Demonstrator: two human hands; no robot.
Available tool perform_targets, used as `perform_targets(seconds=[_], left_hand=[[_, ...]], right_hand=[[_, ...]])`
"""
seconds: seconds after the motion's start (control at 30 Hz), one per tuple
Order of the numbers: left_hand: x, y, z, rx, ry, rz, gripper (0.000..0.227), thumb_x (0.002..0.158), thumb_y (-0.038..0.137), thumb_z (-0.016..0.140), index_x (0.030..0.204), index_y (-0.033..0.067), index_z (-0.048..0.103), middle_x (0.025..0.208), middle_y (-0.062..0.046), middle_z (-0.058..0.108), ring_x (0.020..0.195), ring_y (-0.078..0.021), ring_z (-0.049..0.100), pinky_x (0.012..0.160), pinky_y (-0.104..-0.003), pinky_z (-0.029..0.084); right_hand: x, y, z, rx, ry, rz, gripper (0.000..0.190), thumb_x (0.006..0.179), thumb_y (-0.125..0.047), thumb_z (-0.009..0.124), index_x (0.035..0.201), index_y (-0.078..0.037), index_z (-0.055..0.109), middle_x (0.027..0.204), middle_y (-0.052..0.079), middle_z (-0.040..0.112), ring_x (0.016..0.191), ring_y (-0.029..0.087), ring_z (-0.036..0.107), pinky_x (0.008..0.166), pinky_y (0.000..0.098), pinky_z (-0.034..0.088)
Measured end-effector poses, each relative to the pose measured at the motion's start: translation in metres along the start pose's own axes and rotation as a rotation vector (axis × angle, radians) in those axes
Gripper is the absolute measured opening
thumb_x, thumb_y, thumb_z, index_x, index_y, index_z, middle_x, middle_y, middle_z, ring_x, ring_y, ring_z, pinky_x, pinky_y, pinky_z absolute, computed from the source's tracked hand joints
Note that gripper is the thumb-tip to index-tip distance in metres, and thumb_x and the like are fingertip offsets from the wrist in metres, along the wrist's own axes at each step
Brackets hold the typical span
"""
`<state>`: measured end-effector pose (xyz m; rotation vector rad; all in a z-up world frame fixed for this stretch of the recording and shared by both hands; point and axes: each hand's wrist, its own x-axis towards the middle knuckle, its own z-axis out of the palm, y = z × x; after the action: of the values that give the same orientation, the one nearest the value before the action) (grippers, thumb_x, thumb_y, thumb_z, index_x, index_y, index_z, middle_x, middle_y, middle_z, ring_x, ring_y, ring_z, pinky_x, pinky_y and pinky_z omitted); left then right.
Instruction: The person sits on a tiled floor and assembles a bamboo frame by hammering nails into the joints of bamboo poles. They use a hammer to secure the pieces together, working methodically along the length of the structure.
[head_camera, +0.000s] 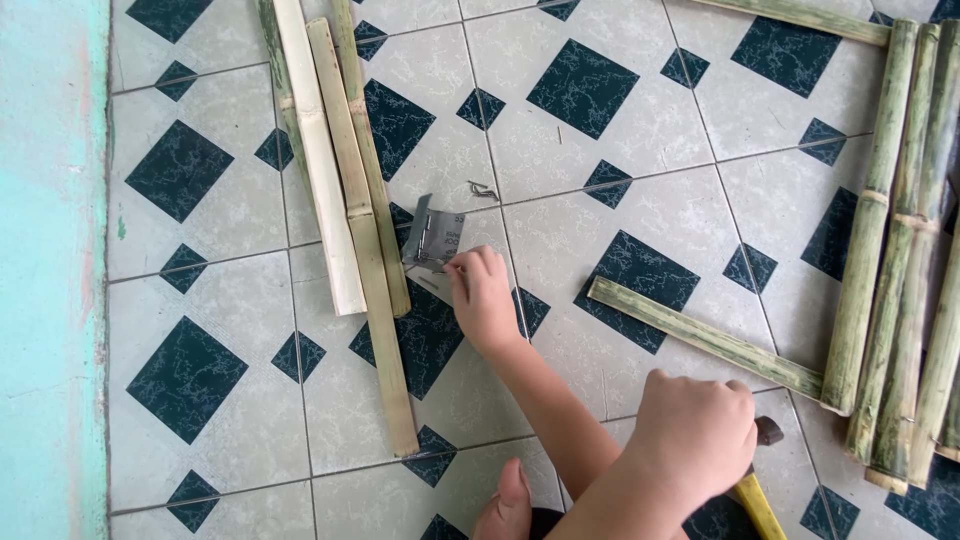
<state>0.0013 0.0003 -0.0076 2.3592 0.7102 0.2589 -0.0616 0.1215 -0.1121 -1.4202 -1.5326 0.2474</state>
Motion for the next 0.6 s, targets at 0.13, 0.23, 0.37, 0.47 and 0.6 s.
perform_targets(seconds=[0.13, 0.23, 0.37, 0.47, 0.6], left_hand=[[0.007, -0.001, 0.005, 0.147, 0.109, 0.199, 0.018, 0.087, 0.019, 0.056, 0.076, 0.0057, 0.054, 0.049, -0.002, 0.050, 0.041, -0.0134, 0.044, 0.062, -0.033, 0.041], [0.009, -0.001, 0.016, 0.033, 0.326, 0.268, 0.019, 0.084, 0.015, 0.044, 0.083, 0.0007, 0.057, 0.069, -0.016, 0.062, 0.072, -0.0343, 0.064, 0.072, -0.047, 0.047], [0.018, -0.003, 0.024, 0.105, 0.492, 0.295, 0.016, 0.082, 0.021, 0.046, 0.081, 0.0079, 0.055, 0.066, -0.010, 0.061, 0.068, -0.0287, 0.063, 0.066, -0.042, 0.047], [0.015, -0.001, 0.028, 0.125, 0.482, 0.223, 0.014, 0.080, 0.022, 0.045, 0.079, 0.0118, 0.055, 0.064, -0.008, 0.061, 0.064, -0.0286, 0.063, 0.060, -0.040, 0.047], [0.009, 0.028, 0.026, -0.055, 0.349, 0.154, 0.020, 0.084, 0.020, 0.041, 0.085, 0.0090, 0.058, 0.072, -0.011, 0.062, 0.069, -0.0333, 0.063, 0.059, -0.041, 0.048]], right_hand=[[-0.027, 0.000, -0.044, 0.172, -0.138, 0.502, 0.013, 0.090, -0.016, 0.043, 0.094, -0.005, 0.049, 0.079, 0.005, 0.056, 0.070, 0.015, 0.054, 0.067, 0.0262, 0.046], [-0.066, 0.016, -0.082, 0.056, -0.258, 0.688, 0.005, 0.088, -0.013, 0.050, 0.090, -0.009, 0.054, 0.078, 0.007, 0.060, 0.072, 0.022, 0.059, 0.066, 0.0328, 0.047], [-0.132, 0.053, -0.180, -0.052, -0.209, 0.444, 0.023, 0.070, -0.007, 0.064, 0.091, -0.008, 0.054, 0.083, 0.008, 0.059, 0.076, 0.023, 0.060, 0.067, 0.0327, 0.050], [-0.164, 0.031, -0.266, -0.127, -0.141, 0.578, 0.031, 0.067, -0.008, 0.065, 0.097, -0.007, 0.058, 0.087, 0.012, 0.062, 0.083, 0.025, 0.062, 0.072, 0.0344, 0.049], [-0.187, -0.006, -0.344, 0.077, 0.318, 0.770, 0.015, 0.076, 0.006, 0.057, 0.090, 0.003, 0.060, 0.071, 0.017, 0.059, 0.068, 0.024, 0.057, 0.070, 0.0326, 0.045]])
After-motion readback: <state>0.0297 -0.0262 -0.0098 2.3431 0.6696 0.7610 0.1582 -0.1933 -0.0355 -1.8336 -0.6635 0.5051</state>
